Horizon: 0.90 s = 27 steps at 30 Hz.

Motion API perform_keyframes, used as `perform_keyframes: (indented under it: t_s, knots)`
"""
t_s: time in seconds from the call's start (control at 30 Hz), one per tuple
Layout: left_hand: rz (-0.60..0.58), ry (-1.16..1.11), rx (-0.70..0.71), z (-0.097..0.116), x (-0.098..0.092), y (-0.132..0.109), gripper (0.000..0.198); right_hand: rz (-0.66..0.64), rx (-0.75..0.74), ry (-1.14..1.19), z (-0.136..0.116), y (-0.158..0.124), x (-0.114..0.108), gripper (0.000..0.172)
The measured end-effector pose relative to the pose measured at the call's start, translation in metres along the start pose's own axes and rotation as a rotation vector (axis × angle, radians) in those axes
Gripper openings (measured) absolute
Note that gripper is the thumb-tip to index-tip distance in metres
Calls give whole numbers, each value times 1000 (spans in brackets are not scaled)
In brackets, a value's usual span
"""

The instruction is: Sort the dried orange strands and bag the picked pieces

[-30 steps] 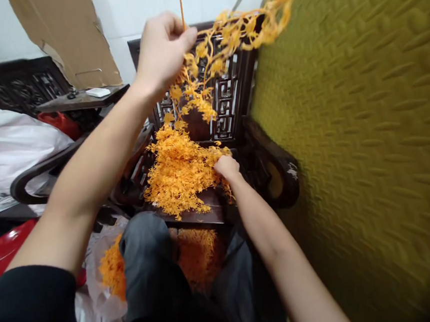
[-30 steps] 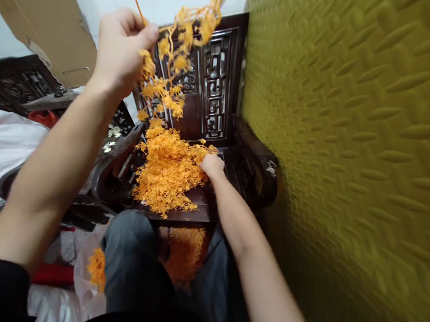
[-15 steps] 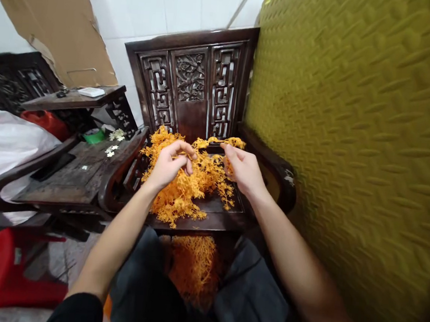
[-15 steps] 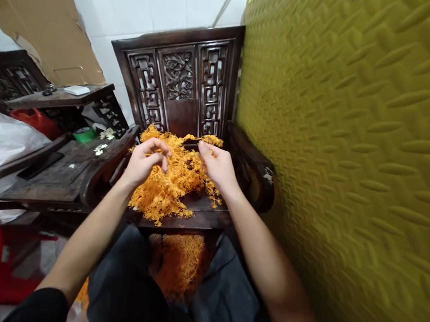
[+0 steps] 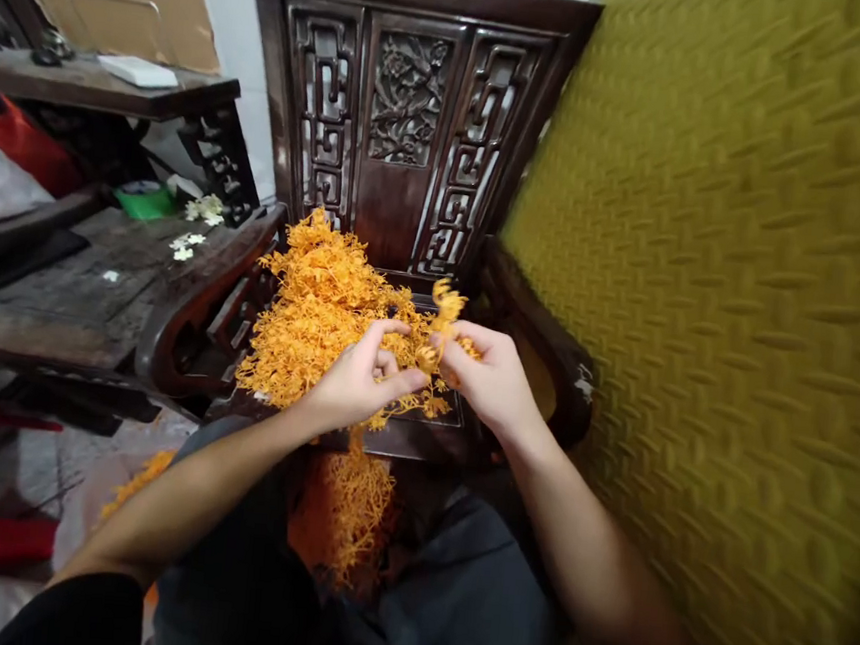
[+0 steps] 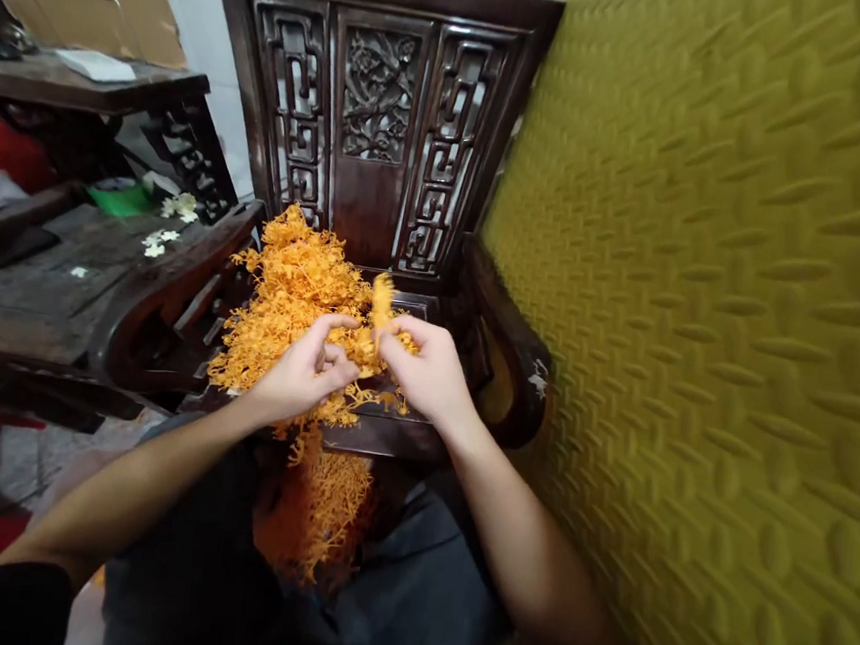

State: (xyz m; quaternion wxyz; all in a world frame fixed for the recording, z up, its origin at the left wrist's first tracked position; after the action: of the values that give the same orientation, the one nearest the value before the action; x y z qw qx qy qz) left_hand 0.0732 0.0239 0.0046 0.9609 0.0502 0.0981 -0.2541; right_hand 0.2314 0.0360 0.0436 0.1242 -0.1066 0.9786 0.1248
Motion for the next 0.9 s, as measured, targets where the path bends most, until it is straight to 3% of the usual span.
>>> perform_keyframes:
  t_s: [0.07, 0.17, 0.33, 0.57, 0.7, 0.77, 0.9]
  knots:
    - [8, 6, -12, -4, 0, 5, 48, -73, -27, -247, -6, -3, 9, 29]
    - [12, 19, -10, -5, 1, 9, 30, -36, -91, -516, -13, -9, 13, 30]
    - [28, 44, -32, -7, 6, 11, 44, 49, -130, -785, -13, -20, 9, 31]
    - [-21, 55, -65, -3, 9, 7, 52, 13, -111, -473, -4, -20, -1, 26]
    - [-93, -103, -61, 4, 12, 4, 51, 97, -169, -428, -5, -22, -1, 26]
    - [-120, -217, -76, 7, 7, 3, 47, 198, -174, -397, 0, -21, -14, 25]
    - [-107, -342, -146, 8, -14, -1, 42, 605, -158, -64, 19, -22, -71, 32]
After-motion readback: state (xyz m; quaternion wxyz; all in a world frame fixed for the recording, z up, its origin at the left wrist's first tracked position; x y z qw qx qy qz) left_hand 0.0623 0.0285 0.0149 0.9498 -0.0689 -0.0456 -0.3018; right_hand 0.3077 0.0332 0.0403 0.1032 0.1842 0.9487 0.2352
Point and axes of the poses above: each hand's wrist, its own y-axis towards the middle knuckle, its own x-axis out of the palm, z = x × y, the point moved 6 cm from there along y, towards the middle knuckle, and after that the axes turned 6 degrees about -z, right-handed, at the moved point
